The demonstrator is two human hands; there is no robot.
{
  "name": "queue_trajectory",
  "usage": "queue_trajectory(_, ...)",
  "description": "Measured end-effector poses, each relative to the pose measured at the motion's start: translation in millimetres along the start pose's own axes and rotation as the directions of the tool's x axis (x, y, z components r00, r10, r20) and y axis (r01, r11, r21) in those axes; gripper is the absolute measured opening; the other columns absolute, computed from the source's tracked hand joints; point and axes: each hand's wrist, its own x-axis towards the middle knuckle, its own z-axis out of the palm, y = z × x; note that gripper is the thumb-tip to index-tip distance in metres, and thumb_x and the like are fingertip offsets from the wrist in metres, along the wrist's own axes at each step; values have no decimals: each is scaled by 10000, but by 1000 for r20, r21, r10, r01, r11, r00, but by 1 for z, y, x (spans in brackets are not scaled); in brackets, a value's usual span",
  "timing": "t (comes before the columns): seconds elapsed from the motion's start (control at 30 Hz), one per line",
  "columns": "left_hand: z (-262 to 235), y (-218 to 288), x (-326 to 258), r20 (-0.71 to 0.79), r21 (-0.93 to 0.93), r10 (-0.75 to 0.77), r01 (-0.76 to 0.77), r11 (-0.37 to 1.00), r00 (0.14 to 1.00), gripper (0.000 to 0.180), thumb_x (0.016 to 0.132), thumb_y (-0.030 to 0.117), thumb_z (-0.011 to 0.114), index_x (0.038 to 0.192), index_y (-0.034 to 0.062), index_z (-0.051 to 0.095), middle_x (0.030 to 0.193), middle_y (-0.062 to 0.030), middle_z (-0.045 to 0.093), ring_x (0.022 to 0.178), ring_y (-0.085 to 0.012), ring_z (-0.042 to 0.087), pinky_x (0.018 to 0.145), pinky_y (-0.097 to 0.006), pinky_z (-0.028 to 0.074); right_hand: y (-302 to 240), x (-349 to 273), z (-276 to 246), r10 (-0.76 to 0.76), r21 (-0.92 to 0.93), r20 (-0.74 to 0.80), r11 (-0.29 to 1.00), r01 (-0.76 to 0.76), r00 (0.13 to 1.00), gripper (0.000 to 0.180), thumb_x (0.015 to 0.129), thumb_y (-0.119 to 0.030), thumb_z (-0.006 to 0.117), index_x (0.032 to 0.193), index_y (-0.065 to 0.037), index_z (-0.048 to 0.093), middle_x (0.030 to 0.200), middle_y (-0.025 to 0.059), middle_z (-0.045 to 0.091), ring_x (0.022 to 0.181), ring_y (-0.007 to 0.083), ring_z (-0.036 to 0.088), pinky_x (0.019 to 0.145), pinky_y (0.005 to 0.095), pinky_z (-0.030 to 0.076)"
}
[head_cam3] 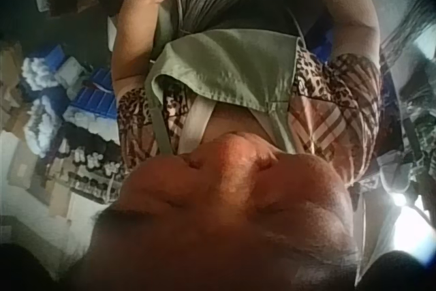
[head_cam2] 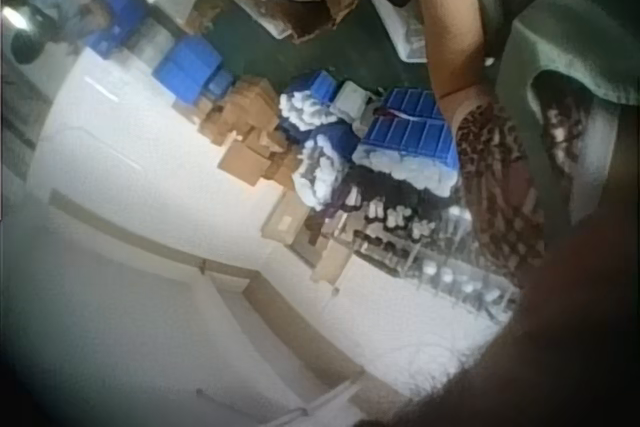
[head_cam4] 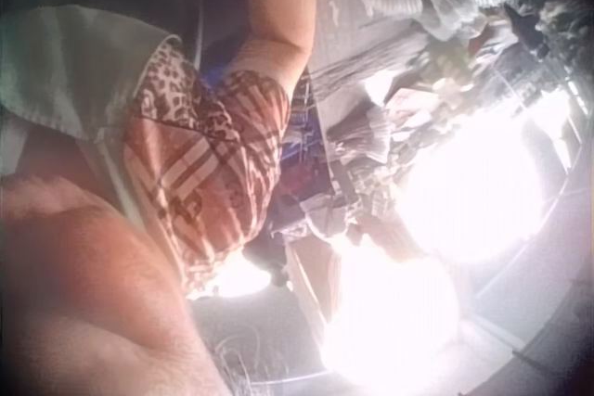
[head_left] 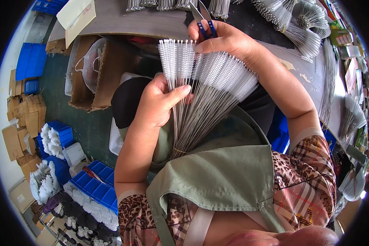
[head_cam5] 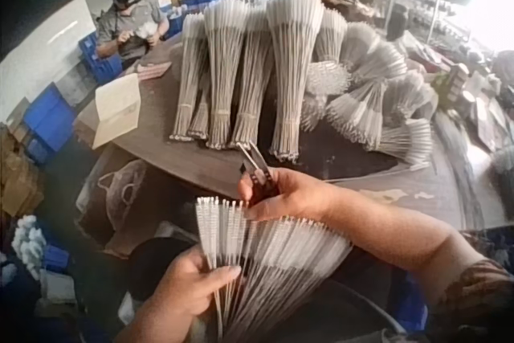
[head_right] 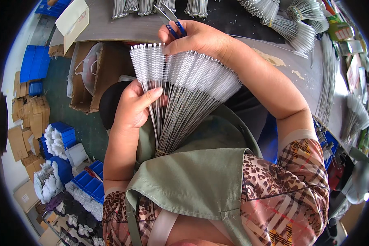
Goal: Trimming the excess material from the tips of a bundle of small brushes using a hand tool.
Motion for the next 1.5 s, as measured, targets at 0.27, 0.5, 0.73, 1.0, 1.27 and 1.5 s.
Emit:
queue_trajectory(0.27, 0, 3, -1, 5, -20, -16, 16, 1000, 1000, 238, 825, 45, 631, 1023, -33, 526, 911, -79, 610, 772, -142, 611, 696, -275, 535, 10, 1, -9, -82, 134, 122, 989, 65, 989, 215, 778, -197, 657, 903, -61, 547, 796, 32, 538, 785, 148, 547, 801, 265, 431)
queue_trajectory(0.5, -4, -1, 3, 49, 73, 2, -5, 997, 999, 208, 811, 51, 659, 985, -17, 568, 881, -53, 618, 754, -102, 589, 690, -230, 492, 5, 1, -3, -94, 18, 90, 996, 93, 992, 279, 772, -284, 715, 824, -74, 538, 804, 26, 557, 807, 146, 578, 795, 283, 445)
queue_trajectory(0.73, 2, -1, 3, 27, -23, -6, 7, 1000, 1000, 201, 782, 31, 693, 948, -9, 587, 866, -38, 614, 741, -92, 578, 702, -214, 476, 2, -2, -3, -53, 135, 87, 990, 41, 995, 288, 782, -297, 714, 876, -47, 605, 818, 24, 589, 815, 151, 585, 844, 293, 440)
queue_trajectory(1.0, 1, 1, 2, 18, -10, -14, 14, 1000, 1000, 197, 771, 32, 707, 921, -2, 584, 850, -30, 607, 729, -89, 572, 680, -213, 473, 6, 3, -7, -157, 74, 118, 986, 149, 981, 474, 695, -501, 730, 613, -92, 504, 728, 56, 518, 775, 180, 546, 736, 332, 462)
queue_trajectory(1.27, 4, 5, 1, 82, 111, 0, -9, 994, 997, 211, 795, 64, 690, 957, -24, 589, 849, -35, 613, 755, -87, 562, 700, -216, 462, -2, 4, -6, -38, 2, 116, 999, 38, 992, 247, 752, -107, 721, 909, -70, 535, 814, -36, 505, 780, 67, 486, 748, 200, 401)
queue_trajectory(1.5, -7, 0, -2, 90, 25, 29, -31, 999, 996, 257, 819, 22, 624, 1066, -23, 570, 901, -53, 617, 806, -112, 590, 723, -250, 488, 0, -3, -4, -109, 20, 135, 994, 107, 985, 332, 731, -174, 654, 1000, -41, 513, 927, 10, 498, 877, 112, 475, 797, 256, 399)
